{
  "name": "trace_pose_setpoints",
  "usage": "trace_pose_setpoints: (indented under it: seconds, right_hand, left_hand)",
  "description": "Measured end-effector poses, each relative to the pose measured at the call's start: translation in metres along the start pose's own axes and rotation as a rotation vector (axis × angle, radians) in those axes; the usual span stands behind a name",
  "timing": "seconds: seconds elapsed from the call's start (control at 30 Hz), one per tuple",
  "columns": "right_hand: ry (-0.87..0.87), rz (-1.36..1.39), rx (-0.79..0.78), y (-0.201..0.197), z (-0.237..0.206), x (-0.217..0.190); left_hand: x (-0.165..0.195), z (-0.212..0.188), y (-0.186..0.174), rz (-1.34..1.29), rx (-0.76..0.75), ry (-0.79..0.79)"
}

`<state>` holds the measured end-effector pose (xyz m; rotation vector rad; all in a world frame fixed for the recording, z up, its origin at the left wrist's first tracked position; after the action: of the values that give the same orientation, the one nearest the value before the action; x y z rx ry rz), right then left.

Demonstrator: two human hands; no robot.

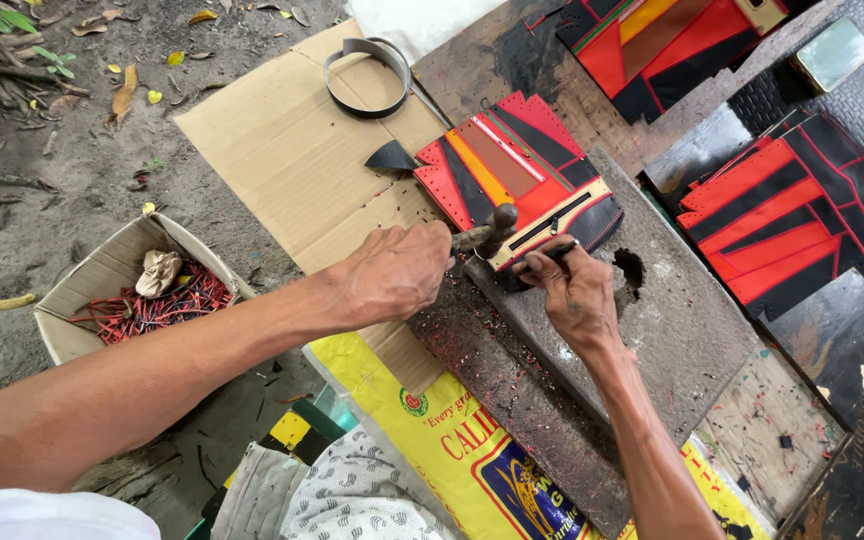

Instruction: The person hammers small tacks along the edge of a colorful patchwork bag, holding each tack in place with one hand while striking it with a hammer in the other. They work around the bag's edge, then pick up another finished bag and continue hammering tacks along its edge.

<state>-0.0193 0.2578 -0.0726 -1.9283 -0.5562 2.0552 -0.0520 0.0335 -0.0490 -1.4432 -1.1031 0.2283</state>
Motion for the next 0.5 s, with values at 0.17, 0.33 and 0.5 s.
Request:
trace_pose_setpoints:
  seconds: [0.17, 0.33, 0.5]
  right_hand:
    - [0.103, -0.114, 0.082, -0.01, -0.005, -0.008]
    - [0.02, -0.12, 0.039, -0.003, -0.007, -0.011]
    - [0.055, -0.178, -0.024, 0.003, -0.003, -0.003]
  left_hand:
    - [0.002, -0.001, -0.005, 0.036, 0.025, 0.009]
    - [0.003, -0.004, -0.005, 0.022, -0.023, -0.02]
    - [0.006, -0.006, -0.008, 0.074, 0.062, 0.036]
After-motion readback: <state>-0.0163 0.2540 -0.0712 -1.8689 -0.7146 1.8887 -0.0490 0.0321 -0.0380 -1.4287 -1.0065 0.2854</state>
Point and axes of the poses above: each hand's wrist, its own z-axis towards the middle knuckle, its own y-axis out of the palm, x = y × z, the point moved 6 cm from there along z, towards the middle knuckle, and after that the axes turned 5 degrees about -x, right-handed, at the moved point
